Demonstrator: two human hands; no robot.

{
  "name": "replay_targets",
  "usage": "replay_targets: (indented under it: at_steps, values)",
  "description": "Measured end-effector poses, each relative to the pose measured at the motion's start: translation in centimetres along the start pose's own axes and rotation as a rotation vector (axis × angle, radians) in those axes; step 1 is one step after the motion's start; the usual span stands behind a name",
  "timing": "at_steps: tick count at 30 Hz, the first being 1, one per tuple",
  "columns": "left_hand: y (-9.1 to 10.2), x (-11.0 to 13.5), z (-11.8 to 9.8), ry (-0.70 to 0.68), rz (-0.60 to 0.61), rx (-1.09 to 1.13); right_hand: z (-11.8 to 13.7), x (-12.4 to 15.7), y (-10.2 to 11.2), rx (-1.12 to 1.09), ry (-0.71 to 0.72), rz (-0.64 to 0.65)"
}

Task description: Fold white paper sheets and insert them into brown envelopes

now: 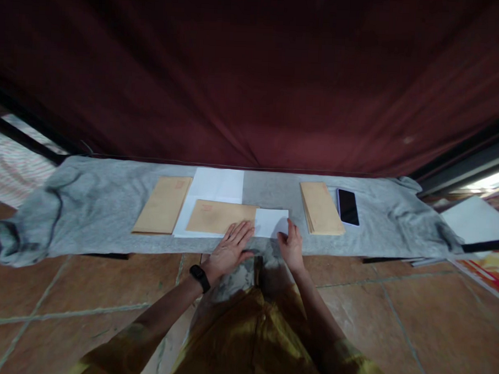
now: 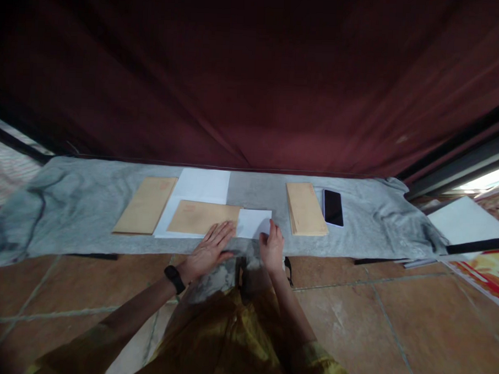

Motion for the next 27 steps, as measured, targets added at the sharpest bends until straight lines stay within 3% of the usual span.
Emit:
replay_targets:
  at_steps: [6, 14, 18, 27]
  values:
    - [2.1, -2.0, 3.6, 0.202, 0.01, 0.068, -0.4, -0.1, -0.2, -0.028, -0.024, -0.046]
    - [2.8, -5.5, 7.6, 0.304, 0.35, 0.058, -0.4, -0.3, -0.3, -0.042, -0.074, -0.05]
    - [2.9, -6.4, 8.1, 0.288, 0.449, 0.016, -0.6, -0.4, -0.3, -0.064, -0.096, -0.058]
    - [4.9, -7.6, 7.1, 0.3, 0.527, -0.058, -1.5, -1.4, 0.0, -0.204, -0.192, -0.07]
Point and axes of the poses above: each hand's wrist, its own x-axis away from the middle knuckle, its own y-axis out of the back of the hand, z = x × y, the point moved 4 cm from there along -x, towards the middle knuckle, and after that the axes turned 14 degrees about y, right-handed, at the moved point
